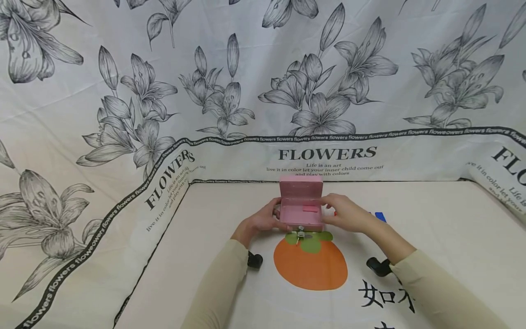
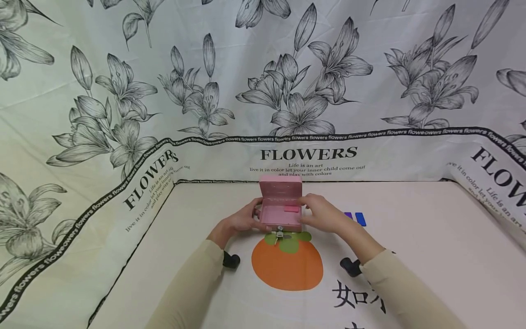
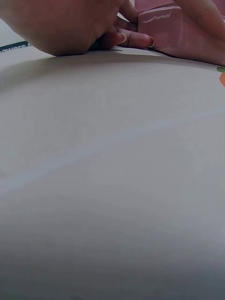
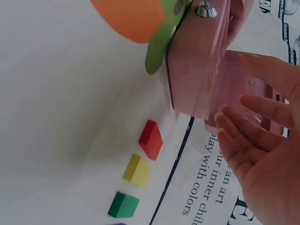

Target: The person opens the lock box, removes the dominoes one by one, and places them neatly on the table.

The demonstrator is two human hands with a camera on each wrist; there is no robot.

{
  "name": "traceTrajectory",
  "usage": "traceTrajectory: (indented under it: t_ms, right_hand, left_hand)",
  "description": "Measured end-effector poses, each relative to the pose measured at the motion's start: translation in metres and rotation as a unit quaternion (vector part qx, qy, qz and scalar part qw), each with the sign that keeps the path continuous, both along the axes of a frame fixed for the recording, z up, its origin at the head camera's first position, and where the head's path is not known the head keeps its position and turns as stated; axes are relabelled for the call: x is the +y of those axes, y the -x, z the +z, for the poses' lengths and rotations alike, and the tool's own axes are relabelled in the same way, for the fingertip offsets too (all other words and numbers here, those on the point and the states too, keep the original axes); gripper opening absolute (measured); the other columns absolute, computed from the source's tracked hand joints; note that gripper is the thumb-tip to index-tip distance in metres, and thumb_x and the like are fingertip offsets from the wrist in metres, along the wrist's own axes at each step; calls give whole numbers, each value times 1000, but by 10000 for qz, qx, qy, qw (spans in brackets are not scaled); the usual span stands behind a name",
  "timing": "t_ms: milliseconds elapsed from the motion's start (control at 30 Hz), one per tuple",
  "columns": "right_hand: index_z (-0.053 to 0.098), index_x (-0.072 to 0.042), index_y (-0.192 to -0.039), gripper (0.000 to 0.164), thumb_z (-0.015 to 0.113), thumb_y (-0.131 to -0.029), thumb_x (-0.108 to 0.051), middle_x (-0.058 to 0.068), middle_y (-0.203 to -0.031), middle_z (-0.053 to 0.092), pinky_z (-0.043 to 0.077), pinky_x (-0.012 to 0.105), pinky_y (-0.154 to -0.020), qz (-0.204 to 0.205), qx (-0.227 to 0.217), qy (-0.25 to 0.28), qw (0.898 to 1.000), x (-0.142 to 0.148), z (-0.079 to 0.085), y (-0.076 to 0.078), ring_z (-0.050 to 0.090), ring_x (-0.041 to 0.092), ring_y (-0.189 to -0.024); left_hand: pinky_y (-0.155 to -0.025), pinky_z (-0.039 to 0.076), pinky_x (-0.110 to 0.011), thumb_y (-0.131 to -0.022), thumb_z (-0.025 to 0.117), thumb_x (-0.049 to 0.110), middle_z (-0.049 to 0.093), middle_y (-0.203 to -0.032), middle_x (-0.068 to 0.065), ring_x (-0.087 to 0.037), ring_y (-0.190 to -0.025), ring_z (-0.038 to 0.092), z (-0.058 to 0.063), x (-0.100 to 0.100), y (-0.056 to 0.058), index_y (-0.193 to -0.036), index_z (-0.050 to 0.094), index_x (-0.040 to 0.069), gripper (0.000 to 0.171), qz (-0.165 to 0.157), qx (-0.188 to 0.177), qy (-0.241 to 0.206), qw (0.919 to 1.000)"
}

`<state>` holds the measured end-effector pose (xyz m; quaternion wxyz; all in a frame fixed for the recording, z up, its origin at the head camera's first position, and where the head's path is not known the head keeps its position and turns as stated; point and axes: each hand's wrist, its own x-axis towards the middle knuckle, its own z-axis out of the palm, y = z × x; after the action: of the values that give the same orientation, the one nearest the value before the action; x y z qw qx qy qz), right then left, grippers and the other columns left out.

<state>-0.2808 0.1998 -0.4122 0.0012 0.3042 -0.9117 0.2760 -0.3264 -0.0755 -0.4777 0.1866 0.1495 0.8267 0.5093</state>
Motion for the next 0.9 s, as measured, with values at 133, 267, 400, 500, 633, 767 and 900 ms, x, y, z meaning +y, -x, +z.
traceTrajectory:
  t_ms: [133, 267, 400, 500, 633, 767, 900]
  right_hand:
    - [63, 6, -130, 41, 73, -93, -9, 20, -120, 67, 50, 55, -95, 99, 6, 31, 9999, -11, -6, 5, 62, 38, -108]
    - [64, 6, -128, 39, 72, -92, -5, 19, -116, 69, 51, 52, -92, 193, 171, -3, 9997, -20, -9, 10, 63, 36, -103]
    - [66, 7, -124, 37, 73, -88, -1, 18, -110, 69, 52, 48, -87, 92, 253, -211, 9994, -26, -14, 15, 63, 33, -96]
    - [66, 6, -122, 35, 73, -88, -1, 15, -103, 68, 52, 45, -84, -83, 196, -410, 9989, -31, -17, 19, 61, 30, -91]
    - [67, 5, -120, 34, 74, -87, 0, 12, -98, 67, 51, 43, -81, -260, 141, -589, 9978, -36, -20, 22, 58, 26, -87]
    - [67, 4, -116, 30, 73, -86, 0, 11, -92, 65, 49, 40, -77, -300, 192, -793, 9962, -40, -21, 25, 55, 23, -82]
    - [67, 3, -110, 24, 72, -86, 0, 9, -87, 61, 45, 38, -72, -285, 285, -1030, 9939, -43, -21, 29, 51, 21, -77]
  left_hand:
    - [-87, 42, -35, -74, 92, 12, 57, -109, -8, -21, -100, 51, 0, -1, -1, -159, 30, 14, 105, -4, -10, -8, 10000]
    - [-88, 41, -35, -75, 92, 12, 56, -109, -10, -21, -100, 50, 0, -2, -1, -158, 31, 14, 104, -35, -25, -64, 10000]
    - [-87, 41, -34, -75, 92, 12, 55, -109, -11, -21, -100, 50, 0, -3, -1, -158, 31, 14, 103, -59, -44, -78, 9999]
    - [-87, 41, -34, -75, 92, 12, 56, -109, -10, -21, -99, 50, 0, -3, -1, -158, 31, 14, 103, -72, -52, -74, 9999]
    - [-87, 41, -33, -76, 91, 11, 55, -107, -9, -20, -98, 51, 1, -4, -1, -157, 32, 14, 100, -119, -54, -140, 9998]
    - [-86, 42, -33, -76, 90, 10, 55, -106, -8, -20, -98, 51, 2, -4, -2, -157, 33, 13, 99, -122, -62, -178, 9997]
    - [-85, 42, -33, -76, 91, 11, 55, -105, -7, -20, -98, 51, 3, -4, -2, -157, 32, 13, 100, -106, -60, -135, 9998]
